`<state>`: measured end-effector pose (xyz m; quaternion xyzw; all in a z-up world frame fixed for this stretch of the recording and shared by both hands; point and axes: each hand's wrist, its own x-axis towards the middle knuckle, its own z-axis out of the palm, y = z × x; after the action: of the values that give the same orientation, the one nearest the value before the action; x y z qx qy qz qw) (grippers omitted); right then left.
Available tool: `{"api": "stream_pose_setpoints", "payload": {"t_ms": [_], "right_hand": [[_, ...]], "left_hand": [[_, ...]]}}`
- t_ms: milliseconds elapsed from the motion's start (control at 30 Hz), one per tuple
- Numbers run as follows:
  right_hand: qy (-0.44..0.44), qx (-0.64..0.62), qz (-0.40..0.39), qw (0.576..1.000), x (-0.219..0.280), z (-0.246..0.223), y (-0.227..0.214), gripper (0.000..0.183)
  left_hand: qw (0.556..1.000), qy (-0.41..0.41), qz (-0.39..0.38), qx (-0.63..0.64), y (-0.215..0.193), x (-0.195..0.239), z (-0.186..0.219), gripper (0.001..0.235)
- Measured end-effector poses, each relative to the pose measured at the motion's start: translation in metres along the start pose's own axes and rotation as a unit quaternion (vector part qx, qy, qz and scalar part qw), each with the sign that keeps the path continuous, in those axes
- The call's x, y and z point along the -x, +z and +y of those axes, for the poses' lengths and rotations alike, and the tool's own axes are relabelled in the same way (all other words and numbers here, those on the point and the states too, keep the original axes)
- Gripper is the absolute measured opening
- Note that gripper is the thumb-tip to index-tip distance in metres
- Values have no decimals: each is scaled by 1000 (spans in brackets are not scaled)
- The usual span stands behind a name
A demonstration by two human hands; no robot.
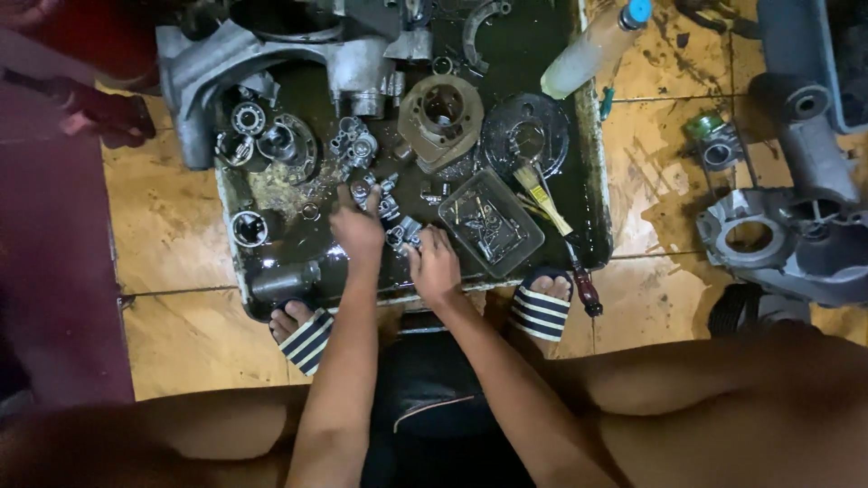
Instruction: Cleaning small engine components using a brush and solvent in a metal tray on the floor.
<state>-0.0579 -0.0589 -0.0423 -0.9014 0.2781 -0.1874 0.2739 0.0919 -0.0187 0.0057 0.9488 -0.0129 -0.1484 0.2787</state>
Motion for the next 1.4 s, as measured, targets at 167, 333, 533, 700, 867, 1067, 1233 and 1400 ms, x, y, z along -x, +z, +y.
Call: {"api": "stream_pose_setpoints", "payload": {"t_ms": [167, 333, 533, 700, 867, 1067, 1233, 1400], "right_hand": [[30, -8, 3, 1000, 1, 2, 4, 27], [44, -26, -8, 999, 2, 2, -4, 26], [84, -24, -10, 996, 4, 8, -2, 27], [63, -27, -2, 998, 4, 10, -5, 23], [58, -22, 3, 998, 3, 8, 0, 26], [75, -29, -27, 996, -1, 1, -9, 24], [118, -43, -22, 992, -2, 4, -12, 25], [106, -30, -19, 994, 6, 10, 4, 29]], "left_hand": [[996, 78, 37, 36, 22, -11, -21, 45], [982, 60, 24, 177, 11, -13, -43, 37], [934, 49, 22, 353, -10, -11, -62, 40], [926, 67, 2, 372, -5, -28, -96, 20], [930, 38, -12, 366, -1, -32, -99, 21], [952, -10, 24, 305, 9, -33, -94, 29], [970, 12, 121, 212, 13, -17, -62, 50], [989, 29, 82, 116, 25, -17, -57, 52]]}}
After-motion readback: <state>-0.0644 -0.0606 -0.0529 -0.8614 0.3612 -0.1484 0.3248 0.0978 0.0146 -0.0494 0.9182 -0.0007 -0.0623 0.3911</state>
